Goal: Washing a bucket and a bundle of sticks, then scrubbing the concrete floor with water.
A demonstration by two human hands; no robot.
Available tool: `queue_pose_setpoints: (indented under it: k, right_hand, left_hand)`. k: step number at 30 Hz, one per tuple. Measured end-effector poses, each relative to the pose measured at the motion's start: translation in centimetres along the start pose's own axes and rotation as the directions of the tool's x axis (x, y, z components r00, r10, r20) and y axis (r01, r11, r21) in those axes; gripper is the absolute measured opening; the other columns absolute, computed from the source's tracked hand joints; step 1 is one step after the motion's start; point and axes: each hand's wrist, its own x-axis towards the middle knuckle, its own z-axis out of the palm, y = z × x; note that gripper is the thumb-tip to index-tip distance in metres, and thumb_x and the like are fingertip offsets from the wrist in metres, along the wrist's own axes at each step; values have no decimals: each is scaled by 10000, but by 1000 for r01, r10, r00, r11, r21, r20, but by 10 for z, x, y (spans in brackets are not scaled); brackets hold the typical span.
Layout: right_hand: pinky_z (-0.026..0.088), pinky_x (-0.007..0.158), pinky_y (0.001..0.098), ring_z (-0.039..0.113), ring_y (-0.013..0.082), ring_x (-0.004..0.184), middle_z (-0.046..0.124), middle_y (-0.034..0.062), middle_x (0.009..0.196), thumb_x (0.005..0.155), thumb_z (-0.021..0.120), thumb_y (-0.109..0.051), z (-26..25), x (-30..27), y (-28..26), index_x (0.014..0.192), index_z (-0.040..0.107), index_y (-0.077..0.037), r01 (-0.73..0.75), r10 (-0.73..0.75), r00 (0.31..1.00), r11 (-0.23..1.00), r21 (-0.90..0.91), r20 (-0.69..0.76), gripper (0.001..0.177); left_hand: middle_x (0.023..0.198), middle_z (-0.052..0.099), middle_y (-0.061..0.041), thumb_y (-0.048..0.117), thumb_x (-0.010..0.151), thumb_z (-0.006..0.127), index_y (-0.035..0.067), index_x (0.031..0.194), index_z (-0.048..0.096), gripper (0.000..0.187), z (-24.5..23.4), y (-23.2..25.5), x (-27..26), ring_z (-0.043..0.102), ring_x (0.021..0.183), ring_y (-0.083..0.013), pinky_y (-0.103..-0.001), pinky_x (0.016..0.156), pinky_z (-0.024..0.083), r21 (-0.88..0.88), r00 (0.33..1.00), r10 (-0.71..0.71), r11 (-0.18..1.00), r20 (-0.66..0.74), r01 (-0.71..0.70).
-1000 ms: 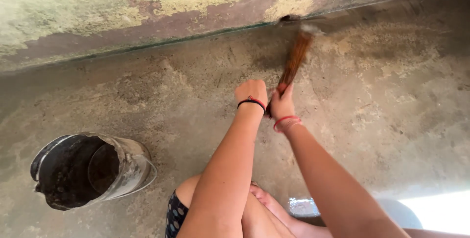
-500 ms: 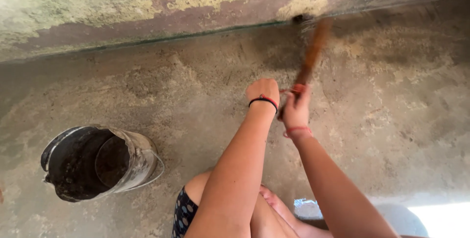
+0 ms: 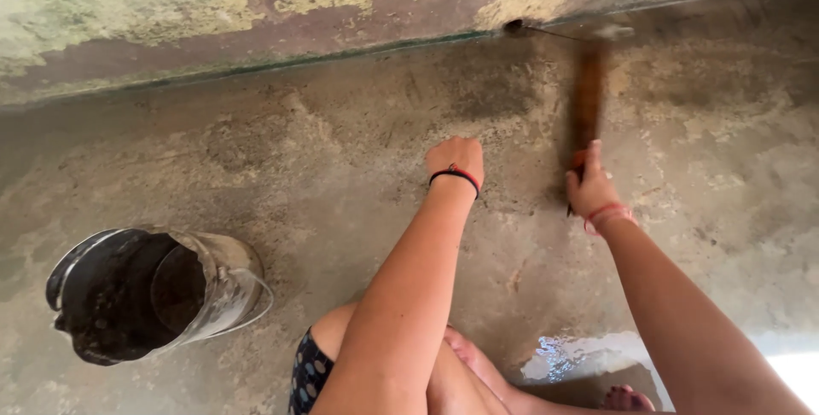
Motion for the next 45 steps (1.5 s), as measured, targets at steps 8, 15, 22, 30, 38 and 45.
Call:
queue_pose_setpoints:
  k: [8, 15, 22, 30, 38, 45]
  right_hand:
    - [526, 968, 465, 681, 416, 1100, 669, 264, 1239, 1030, 584, -176, -5, -81, -20, 1649, 173, -8, 229, -152, 957, 919, 321, -248, 762]
    - [539, 962, 473, 704, 429, 1054, 710, 252, 1169, 1024, 578, -212, 35, -39, -44, 1612, 276, -69, -95, 127, 985, 965, 244, -119, 676]
    - [504, 1032, 439, 655, 392, 1203, 601, 262, 1383, 1064, 569, -140, 61, -73, -116, 1621, 143, 0, 293, -155, 937, 834, 468, -312, 715]
    - [525, 829, 416, 607, 204, 926, 602, 158, 1291, 1069, 523, -165, 31, -133, -153, 1654, 35, -36, 265, -238, 960, 617, 741, -145, 773]
    - [473, 1030, 457, 606, 337, 1123, 645, 180, 1197, 1041, 570, -358, 18, 14, -95, 1387, 628, -213, 255, -229, 966, 925, 280, -121, 379]
    - [343, 1126, 534, 341, 501, 1347, 397, 264, 1561, 880, 731, -304, 29, 148, -98, 1274, 741, -191, 446, -440, 884, 895, 3, -156, 410]
  left_hand:
    - [1169, 741, -111, 137, 941, 601, 152, 1088, 779, 231, 5, -7, -6, 707, 1115, -292, -421, 907, 582, 20, 999, 12, 1000, -45, -11]
    - [1168, 742, -110, 136, 948, 587, 143, 1089, 774, 234, 11, 0, -2, 706, 1115, -292, -415, 916, 575, 34, 1000, 23, 999, -9, -23]
    - [1145, 743, -127, 149, 943, 585, 137, 1071, 783, 236, 10, -10, -1, 712, 1094, -305, -438, 888, 584, 11, 999, 22, 1000, -38, -22]
    - [825, 736, -163, 634, 1060, 527, -38, 901, 706, 714, 9, 12, 4, 737, 822, -283, -420, 804, 565, -643, 969, 146, 765, 200, 17]
    - [858, 730, -107, 428, 869, 754, 47, 1063, 647, 441, 47, -7, 25, 739, 828, -277, -419, 772, 579, -732, 993, -109, 673, 44, 106]
    - [810, 747, -116, 412, 798, 835, 40, 925, 675, 424, 44, -7, 33, 737, 792, -269, -411, 760, 567, -646, 998, -45, 761, 43, 62]
